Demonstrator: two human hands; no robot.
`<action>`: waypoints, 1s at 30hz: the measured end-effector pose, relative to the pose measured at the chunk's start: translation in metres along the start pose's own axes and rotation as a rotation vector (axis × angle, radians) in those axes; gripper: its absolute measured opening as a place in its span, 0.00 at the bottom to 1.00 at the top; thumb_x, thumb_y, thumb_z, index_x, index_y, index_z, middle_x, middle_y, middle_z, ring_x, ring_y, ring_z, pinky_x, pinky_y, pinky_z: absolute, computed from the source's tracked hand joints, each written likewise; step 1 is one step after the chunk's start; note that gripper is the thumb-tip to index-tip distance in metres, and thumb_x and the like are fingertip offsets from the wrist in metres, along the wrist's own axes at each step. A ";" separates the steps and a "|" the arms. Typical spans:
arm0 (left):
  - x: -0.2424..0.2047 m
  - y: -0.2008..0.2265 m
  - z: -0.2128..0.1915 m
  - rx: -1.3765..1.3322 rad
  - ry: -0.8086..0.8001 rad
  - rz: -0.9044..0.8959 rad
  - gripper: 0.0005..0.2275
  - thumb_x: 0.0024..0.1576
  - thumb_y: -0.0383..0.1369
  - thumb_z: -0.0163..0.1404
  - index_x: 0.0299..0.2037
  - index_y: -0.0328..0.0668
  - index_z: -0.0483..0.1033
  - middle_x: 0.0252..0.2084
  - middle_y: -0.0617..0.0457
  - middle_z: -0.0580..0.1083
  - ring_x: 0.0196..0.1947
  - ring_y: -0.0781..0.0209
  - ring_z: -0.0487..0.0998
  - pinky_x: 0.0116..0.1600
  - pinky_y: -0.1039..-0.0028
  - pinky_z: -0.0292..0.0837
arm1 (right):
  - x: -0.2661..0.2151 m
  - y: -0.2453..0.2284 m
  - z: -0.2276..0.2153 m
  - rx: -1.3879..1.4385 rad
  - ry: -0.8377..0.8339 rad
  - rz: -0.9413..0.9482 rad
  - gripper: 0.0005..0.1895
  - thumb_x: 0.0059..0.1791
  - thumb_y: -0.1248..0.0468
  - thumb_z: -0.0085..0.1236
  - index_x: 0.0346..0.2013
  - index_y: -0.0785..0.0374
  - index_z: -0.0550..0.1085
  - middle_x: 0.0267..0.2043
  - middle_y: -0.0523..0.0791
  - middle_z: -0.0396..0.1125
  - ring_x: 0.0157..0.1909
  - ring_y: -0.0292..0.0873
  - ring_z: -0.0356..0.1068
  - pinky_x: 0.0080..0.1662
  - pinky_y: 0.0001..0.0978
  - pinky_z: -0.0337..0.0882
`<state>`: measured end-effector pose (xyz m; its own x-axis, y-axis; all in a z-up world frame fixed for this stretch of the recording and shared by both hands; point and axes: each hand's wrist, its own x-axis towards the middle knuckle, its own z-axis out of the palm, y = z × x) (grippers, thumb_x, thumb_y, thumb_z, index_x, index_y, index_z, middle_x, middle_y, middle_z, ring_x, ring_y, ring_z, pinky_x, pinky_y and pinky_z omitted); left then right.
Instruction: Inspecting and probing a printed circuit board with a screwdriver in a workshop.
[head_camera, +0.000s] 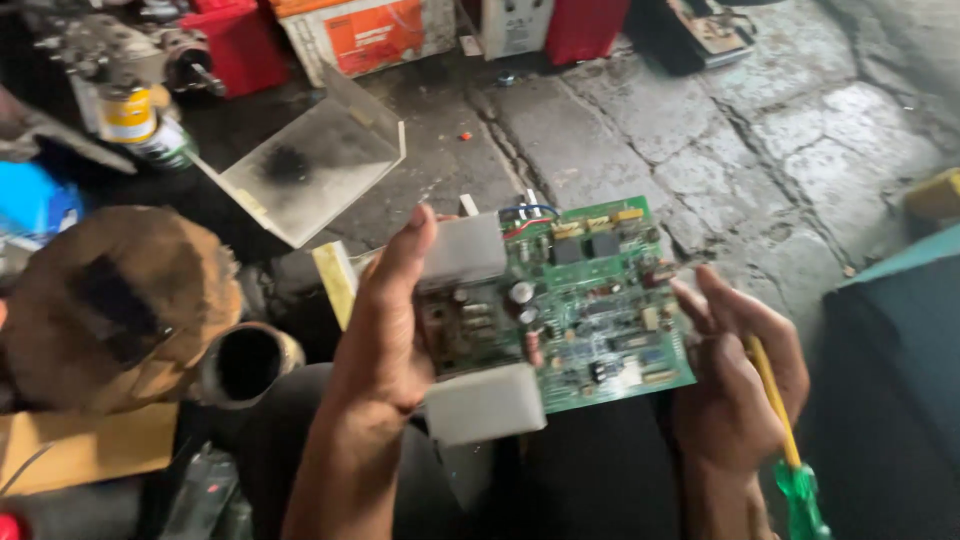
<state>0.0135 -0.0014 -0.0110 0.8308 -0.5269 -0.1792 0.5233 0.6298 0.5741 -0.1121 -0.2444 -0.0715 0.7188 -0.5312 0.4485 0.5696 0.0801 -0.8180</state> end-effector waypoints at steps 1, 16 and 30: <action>0.003 -0.001 -0.001 0.003 0.013 0.012 0.26 0.57 0.51 0.57 0.51 0.34 0.71 0.39 0.42 0.75 0.34 0.47 0.79 0.36 0.46 0.79 | -0.001 -0.001 0.002 0.012 -0.009 0.008 0.19 0.56 0.68 0.49 0.59 0.77 0.68 0.63 0.65 0.65 0.64 0.62 0.69 0.71 0.51 0.68; -0.001 -0.007 0.002 0.214 0.162 0.088 0.33 0.61 0.57 0.38 0.60 0.31 0.70 0.52 0.42 0.74 0.51 0.55 0.77 0.48 0.64 0.79 | -0.005 -0.003 0.028 -0.203 -0.180 -0.176 0.10 0.59 0.66 0.62 0.48 0.71 0.72 0.53 0.60 0.72 0.66 0.55 0.71 0.72 0.51 0.68; -0.013 0.010 0.008 0.159 0.196 0.143 0.32 0.56 0.42 0.54 0.67 0.32 0.57 0.53 0.43 0.74 0.53 0.55 0.76 0.54 0.69 0.74 | -0.009 -0.008 0.051 -0.388 -0.145 -0.259 0.10 0.62 0.64 0.58 0.45 0.72 0.73 0.47 0.59 0.73 0.59 0.55 0.75 0.67 0.51 0.74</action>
<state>0.0063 0.0074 0.0034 0.9228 -0.3091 -0.2300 0.3751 0.5838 0.7201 -0.1029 -0.1976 -0.0508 0.6369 -0.3666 0.6783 0.5667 -0.3739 -0.7342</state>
